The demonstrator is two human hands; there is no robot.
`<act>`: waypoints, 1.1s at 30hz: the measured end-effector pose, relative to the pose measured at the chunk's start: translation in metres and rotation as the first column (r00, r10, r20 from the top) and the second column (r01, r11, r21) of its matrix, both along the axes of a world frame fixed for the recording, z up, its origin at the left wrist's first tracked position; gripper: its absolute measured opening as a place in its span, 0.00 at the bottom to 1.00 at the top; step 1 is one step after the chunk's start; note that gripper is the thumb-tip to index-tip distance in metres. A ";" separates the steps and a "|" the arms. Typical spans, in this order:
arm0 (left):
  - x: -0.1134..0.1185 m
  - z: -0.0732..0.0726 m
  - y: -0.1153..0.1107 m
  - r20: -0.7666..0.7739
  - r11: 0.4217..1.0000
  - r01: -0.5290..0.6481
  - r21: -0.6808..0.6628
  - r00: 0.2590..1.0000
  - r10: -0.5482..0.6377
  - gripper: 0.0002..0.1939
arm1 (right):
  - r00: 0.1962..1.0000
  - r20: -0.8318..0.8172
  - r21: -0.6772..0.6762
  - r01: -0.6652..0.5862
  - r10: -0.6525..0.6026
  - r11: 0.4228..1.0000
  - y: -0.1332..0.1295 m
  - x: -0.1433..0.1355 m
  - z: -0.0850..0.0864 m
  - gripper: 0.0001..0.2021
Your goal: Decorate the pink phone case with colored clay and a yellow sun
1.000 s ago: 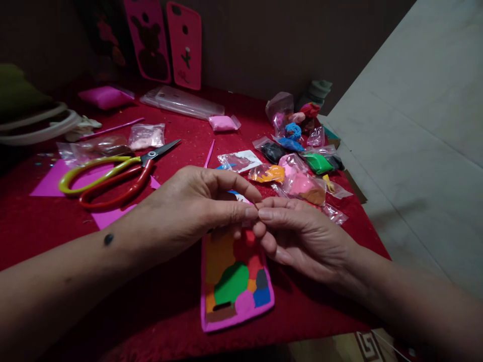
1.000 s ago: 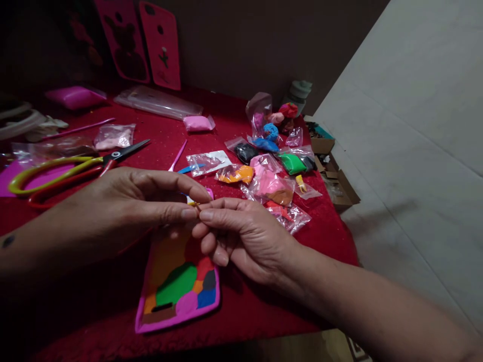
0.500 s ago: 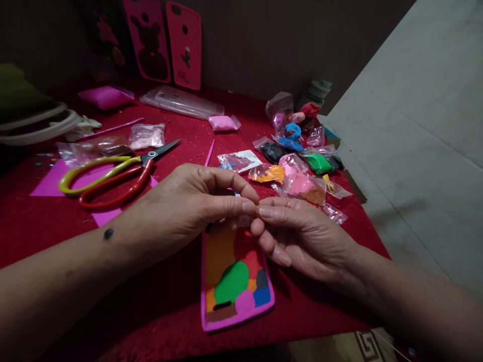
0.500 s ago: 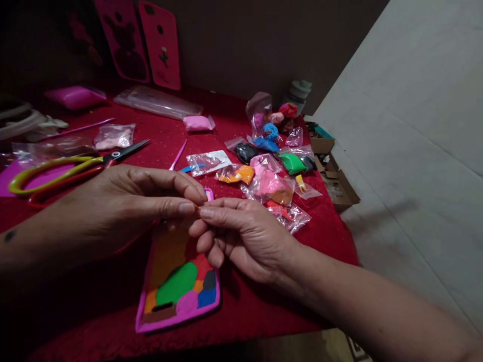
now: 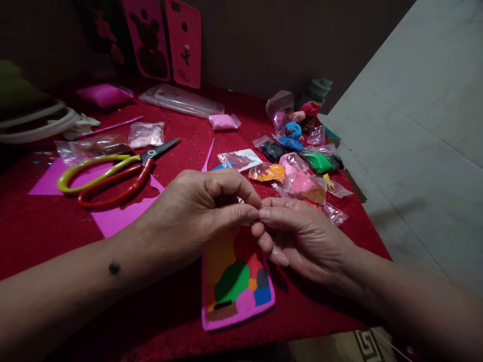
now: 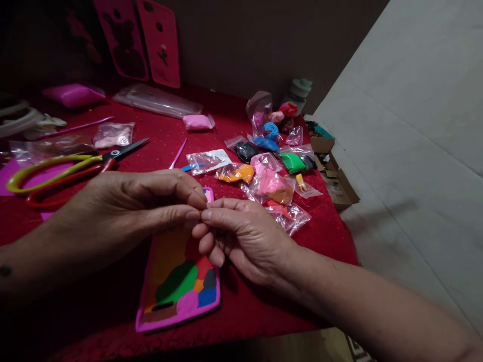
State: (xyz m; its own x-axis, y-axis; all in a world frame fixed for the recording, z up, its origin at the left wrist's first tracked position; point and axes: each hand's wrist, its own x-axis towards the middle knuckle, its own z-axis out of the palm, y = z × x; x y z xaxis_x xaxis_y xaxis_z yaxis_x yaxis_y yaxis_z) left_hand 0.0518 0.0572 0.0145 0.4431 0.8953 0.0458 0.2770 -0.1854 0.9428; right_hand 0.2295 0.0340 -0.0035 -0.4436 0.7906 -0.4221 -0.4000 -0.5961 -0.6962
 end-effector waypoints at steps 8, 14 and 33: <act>0.000 0.000 -0.001 -0.006 0.995 -0.002 0.098 1.000 0.002 0.03 | 1.000 0.009 0.017 -0.005 0.004 1.000 0.000 0.001 0.002 0.05; -0.001 -0.002 -0.001 -0.066 0.998 0.016 0.065 0.998 -0.012 0.05 | 0.999 0.034 0.025 -0.009 0.008 1.000 0.002 0.002 -0.002 0.05; 0.000 0.003 0.001 -0.058 0.997 0.001 -0.073 0.998 -0.005 0.06 | 0.996 0.081 0.025 0.037 -0.039 0.999 -0.002 0.000 0.003 0.05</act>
